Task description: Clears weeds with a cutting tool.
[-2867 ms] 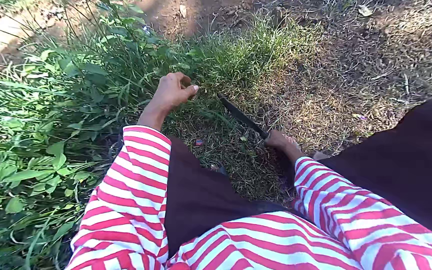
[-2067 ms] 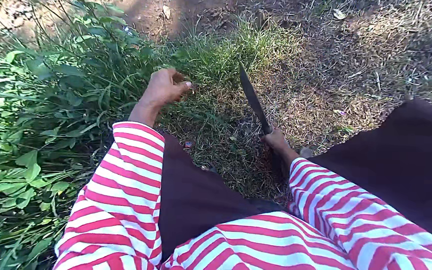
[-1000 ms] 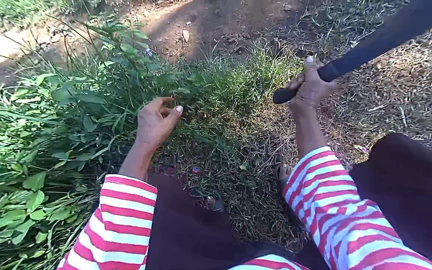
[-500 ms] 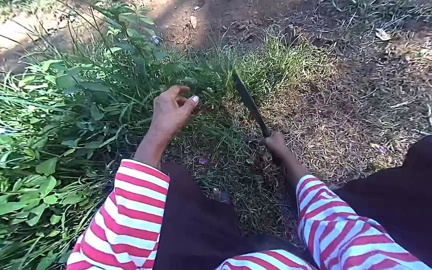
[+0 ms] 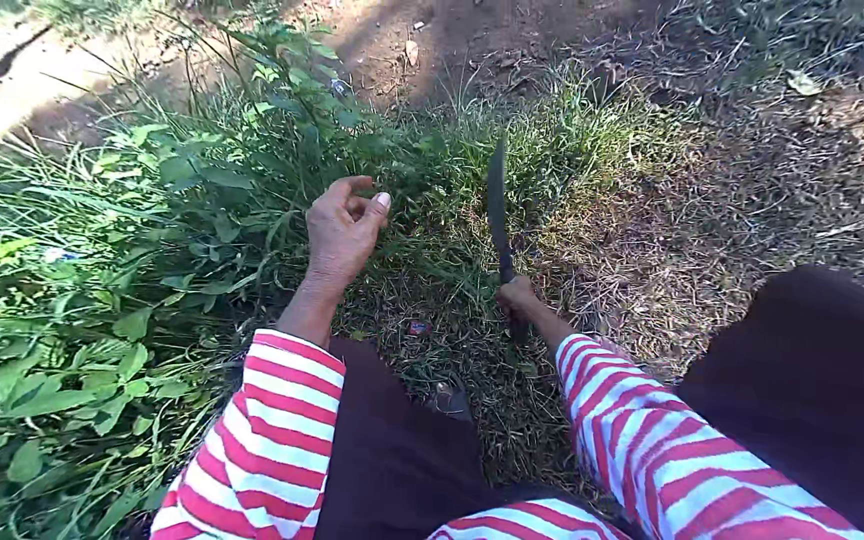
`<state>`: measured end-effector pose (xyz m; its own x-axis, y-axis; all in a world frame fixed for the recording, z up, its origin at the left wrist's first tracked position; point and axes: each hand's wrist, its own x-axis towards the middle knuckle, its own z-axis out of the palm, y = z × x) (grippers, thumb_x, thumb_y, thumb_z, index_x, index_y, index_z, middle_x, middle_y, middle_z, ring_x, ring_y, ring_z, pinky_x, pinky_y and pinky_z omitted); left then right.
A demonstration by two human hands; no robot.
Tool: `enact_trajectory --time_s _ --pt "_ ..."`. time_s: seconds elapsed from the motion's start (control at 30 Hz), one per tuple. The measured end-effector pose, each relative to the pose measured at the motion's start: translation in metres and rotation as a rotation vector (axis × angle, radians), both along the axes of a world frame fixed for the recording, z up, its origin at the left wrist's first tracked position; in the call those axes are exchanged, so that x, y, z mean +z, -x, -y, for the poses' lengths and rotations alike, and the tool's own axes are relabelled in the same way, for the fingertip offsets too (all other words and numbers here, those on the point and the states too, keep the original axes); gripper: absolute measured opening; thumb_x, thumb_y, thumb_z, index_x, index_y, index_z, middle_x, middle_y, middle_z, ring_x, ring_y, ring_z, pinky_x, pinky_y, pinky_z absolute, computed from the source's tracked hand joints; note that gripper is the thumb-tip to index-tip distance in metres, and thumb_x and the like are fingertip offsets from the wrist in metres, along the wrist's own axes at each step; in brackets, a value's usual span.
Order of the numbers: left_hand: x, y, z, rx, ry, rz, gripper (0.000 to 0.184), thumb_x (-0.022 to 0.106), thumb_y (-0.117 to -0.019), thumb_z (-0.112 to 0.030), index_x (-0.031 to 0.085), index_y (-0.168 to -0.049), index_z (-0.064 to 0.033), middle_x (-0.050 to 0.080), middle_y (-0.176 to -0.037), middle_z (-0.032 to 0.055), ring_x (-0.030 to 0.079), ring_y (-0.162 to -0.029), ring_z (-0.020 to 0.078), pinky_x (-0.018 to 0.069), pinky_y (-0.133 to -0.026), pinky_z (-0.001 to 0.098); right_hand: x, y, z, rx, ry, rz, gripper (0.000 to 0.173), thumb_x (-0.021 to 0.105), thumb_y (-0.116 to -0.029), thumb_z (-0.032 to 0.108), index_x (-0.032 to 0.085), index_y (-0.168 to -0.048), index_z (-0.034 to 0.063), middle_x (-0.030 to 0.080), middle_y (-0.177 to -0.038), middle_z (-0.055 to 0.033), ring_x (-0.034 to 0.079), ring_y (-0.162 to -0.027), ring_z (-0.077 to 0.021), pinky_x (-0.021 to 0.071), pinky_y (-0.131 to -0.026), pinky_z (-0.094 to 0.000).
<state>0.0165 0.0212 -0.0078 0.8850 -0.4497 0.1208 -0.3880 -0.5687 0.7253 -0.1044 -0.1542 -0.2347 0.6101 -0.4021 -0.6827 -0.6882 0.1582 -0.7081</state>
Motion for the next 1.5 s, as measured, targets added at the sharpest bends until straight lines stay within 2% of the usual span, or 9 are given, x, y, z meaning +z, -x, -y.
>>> enact_trajectory --time_s 0.1,0.2,0.43,0.57,0.73,0.9,1.1,1.3,1.5 --pt "-0.003 -0.002 0.005 -0.022 -0.065 -0.035 0.041 0.06 -0.1046 -0.015 0.053 -0.138 0.0087 0.07 -0.106 0.0238 0.073 -0.09 0.027 0.0596 -0.087 0.0433 0.003 0.025 -0.006 0.672 0.196 -0.293 0.04 0.062 -0.0999 0.018 0.057 -0.13 -0.0083 0.063 -0.125 -0.0246 0.067 -0.11 -0.0333 0.0532 -0.094 -0.0521" --pt "-0.003 0.002 0.009 -0.028 -0.074 -0.058 0.041 0.06 -0.1046 -0.015 0.053 -0.138 0.0087 0.07 -0.108 0.0244 0.073 -0.091 0.0275 0.0598 -0.088 0.0434 0.037 0.03 0.003 0.904 0.383 -0.28 0.041 0.063 -0.0988 0.019 0.06 -0.129 -0.0085 0.059 -0.137 -0.0302 0.056 -0.131 -0.0449 0.0446 -0.104 -0.0653" --pt "0.004 0.002 -0.003 0.015 0.007 0.026 0.042 0.057 -0.1054 -0.018 0.053 -0.138 0.0082 0.071 -0.106 0.0216 0.074 -0.089 0.0242 0.061 -0.085 0.0402 0.072 0.017 0.043 0.285 0.524 0.05 0.021 0.069 -0.0909 0.012 0.069 -0.102 -0.0061 0.069 -0.095 -0.0276 0.068 -0.092 -0.0452 0.0507 -0.079 -0.0668" --pt "0.008 0.003 -0.012 0.014 0.082 0.06 0.042 0.058 -0.1049 -0.017 0.052 -0.137 0.0087 0.069 -0.103 0.0186 0.073 -0.086 0.0192 0.0621 -0.082 0.0352 0.13 0.005 0.071 -0.37 0.343 0.629 0.017 0.07 -0.0879 0.004 0.054 -0.085 0.0059 0.05 -0.055 0.004 0.049 -0.041 -0.0063 0.0491 -0.044 -0.0256" --pt "0.01 0.002 -0.016 0.012 0.127 0.113 0.041 0.057 -0.1046 -0.019 0.053 -0.135 0.008 0.072 -0.099 0.0124 0.074 -0.082 0.0137 0.0631 -0.078 0.0317 0.146 -0.036 0.046 -0.87 0.024 1.159 0.029 0.057 -0.0897 -0.009 0.044 -0.077 0.0135 0.046 -0.044 0.0048 0.049 -0.035 -0.0094 0.0512 -0.038 -0.0293" --pt "0.008 0.003 -0.007 -0.001 0.083 0.081 0.04 0.057 -0.1047 -0.016 0.053 -0.135 0.0093 0.072 -0.097 0.0154 0.074 -0.081 0.0168 0.0621 -0.079 0.0339 -0.007 -0.001 -0.035 0.032 -0.021 0.048 0.017 0.062 -0.0936 0.002 0.053 -0.106 -0.0056 0.053 -0.07 -0.0098 0.05 -0.049 -0.0139 0.0479 -0.05 -0.0286" --pt "0.005 0.006 -0.004 -0.022 -0.014 0.02 0.041 0.059 -0.1042 -0.016 0.053 -0.137 0.0087 0.071 -0.099 0.0177 0.074 -0.082 0.019 0.0617 -0.081 0.0357 0.012 0.025 -0.007 0.806 0.305 -0.227 0.039 0.062 -0.1011 0.018 0.061 -0.13 -0.0074 0.062 -0.132 -0.0299 0.06 -0.126 -0.0426 0.0459 -0.104 -0.0616" --pt "0.01 0.007 -0.002 0.002 0.028 0.061 0.042 0.058 -0.1047 -0.017 0.052 -0.137 0.0087 0.072 -0.101 0.0172 0.074 -0.084 0.0177 0.0618 -0.082 0.0343 0.063 0.028 0.014 0.832 0.615 -0.126 0.027 0.068 -0.0958 0.015 0.069 -0.118 -0.0015 0.069 -0.115 -0.0285 0.066 -0.111 -0.0482 0.0499 -0.09 -0.0677" --pt "0.015 0.01 -0.015 0.018 0.14 0.127 0.044 0.057 -0.1054 -0.02 0.051 -0.138 0.0079 0.07 -0.101 0.0141 0.074 -0.084 0.015 0.0626 -0.081 0.032 0.13 0.022 0.043 0.227 0.699 0.301 0.021 0.069 -0.0911 0.008 0.069 -0.106 -0.0073 0.068 -0.088 -0.0246 0.067 -0.083 -0.0394 0.051 -0.075 -0.0602"
